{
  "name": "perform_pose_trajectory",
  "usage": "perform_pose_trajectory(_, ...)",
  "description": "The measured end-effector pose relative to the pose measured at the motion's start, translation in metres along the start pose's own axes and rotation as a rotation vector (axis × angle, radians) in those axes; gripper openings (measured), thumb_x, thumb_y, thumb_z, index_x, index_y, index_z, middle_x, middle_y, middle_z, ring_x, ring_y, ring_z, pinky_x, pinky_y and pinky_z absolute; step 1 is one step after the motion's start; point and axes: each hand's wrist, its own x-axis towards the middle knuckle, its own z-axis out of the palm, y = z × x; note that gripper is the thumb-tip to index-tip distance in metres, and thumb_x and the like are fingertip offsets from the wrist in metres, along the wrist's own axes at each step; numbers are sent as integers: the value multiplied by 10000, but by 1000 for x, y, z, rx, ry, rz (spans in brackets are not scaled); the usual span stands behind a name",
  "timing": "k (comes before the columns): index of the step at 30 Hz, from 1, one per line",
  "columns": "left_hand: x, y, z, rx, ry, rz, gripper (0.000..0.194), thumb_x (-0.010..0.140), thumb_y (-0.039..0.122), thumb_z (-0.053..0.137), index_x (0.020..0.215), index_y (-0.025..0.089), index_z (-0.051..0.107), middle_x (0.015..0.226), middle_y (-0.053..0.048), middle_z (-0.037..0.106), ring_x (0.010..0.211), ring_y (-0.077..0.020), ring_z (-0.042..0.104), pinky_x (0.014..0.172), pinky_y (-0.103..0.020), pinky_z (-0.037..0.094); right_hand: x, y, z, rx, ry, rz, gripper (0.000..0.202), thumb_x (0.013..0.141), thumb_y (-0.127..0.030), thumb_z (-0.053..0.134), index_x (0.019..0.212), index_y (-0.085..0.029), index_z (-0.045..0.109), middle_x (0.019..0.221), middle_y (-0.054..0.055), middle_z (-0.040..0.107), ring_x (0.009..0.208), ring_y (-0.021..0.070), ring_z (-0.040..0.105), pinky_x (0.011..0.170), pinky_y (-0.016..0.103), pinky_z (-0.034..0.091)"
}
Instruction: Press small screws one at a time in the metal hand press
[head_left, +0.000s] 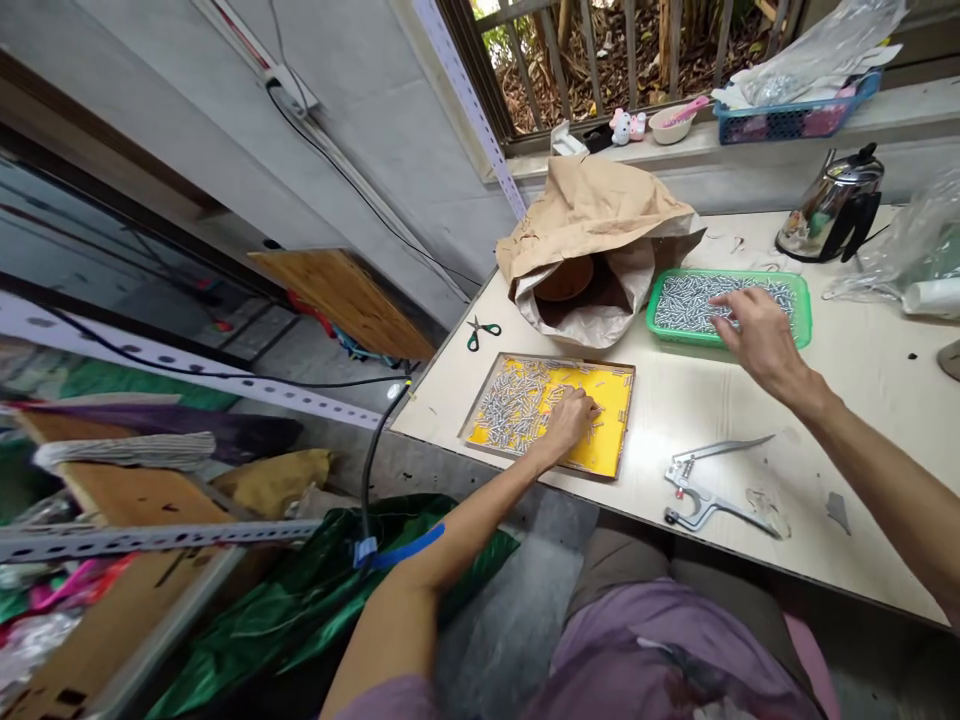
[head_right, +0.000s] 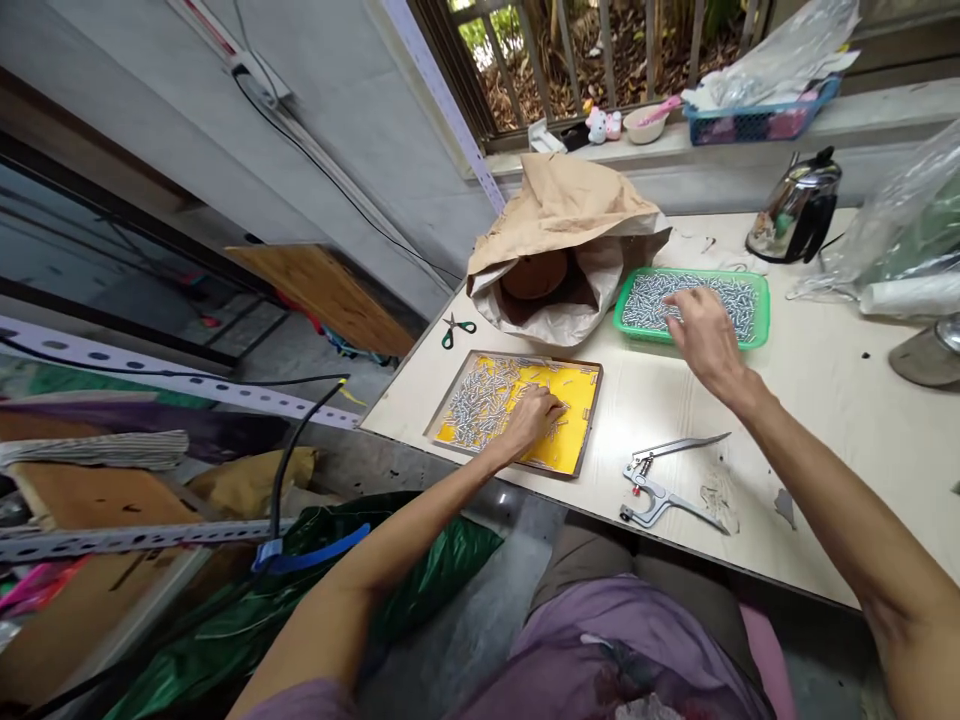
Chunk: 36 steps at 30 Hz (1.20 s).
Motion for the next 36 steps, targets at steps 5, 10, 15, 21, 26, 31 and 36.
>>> perform_pose_trajectory(5,-6,7,-6,-483,83,-253,93,791,147,613,737,146,688,726,-30,679,687,-149,627,684,-256,474,-20,-26,32,235,-154,-8,234,916,-292,485,965,-191,690,936,86,684,871,224,630,802,396,507)
perform_pose_trajectory(10,-20,26,-8,-886,95,-315,114,778,259,653,764,145,651,624,19,631,538,-93,570,569,-206,461,-61,-83,88,665,-361,182,260,862,-431,572,874,-182,646,806,41,702,721,172,641,663,300,501)
perform_pose_trajectory(15,-34,29,-18,-1013,138,-306,177,757,308,691,757,140,635,597,23,621,532,-84,569,564,-201,474,-58,-103,103,800,-353,261,242,808,-428,591,743,-195,611,701,10,667,657,149,612,623,267,471)
perform_pose_trajectory(21,-47,18,-19,-1091,163,-325,246,694,342,771,710,141,631,572,32,615,521,-82,571,541,-197,480,-61,-116,110,755,-332,246,265,840,-407,539,674,-201,554,650,-4,623,603,129,566,573,250,436)
perform_pose_trajectory(26,-48,10,-18,-1355,68,-469,349,583,311,885,708,116,624,565,30,608,497,-70,565,494,-176,476,-68,-120,129,687,-368,198,273,927,-336,437,719,-197,547,654,3,638,599,123,599,577,236,466)
perform_pose_trajectory(31,-50,3,-31,-1464,151,-635,320,621,220,879,721,115,594,593,27,629,449,-27,524,473,-138,474,-64,-119,134,645,-427,155,221,939,-239,436,830,-180,618,768,42,686,700,153,653,678,278,519)
perform_pose_trajectory(36,-69,27,-24,-1392,100,-514,369,596,287,876,811,106,638,655,14,662,502,-54,564,500,-171,500,-72,-96,91,390,-425,-46,242,889,-146,506,1067,-170,669,1022,116,677,971,220,642,884,369,509)
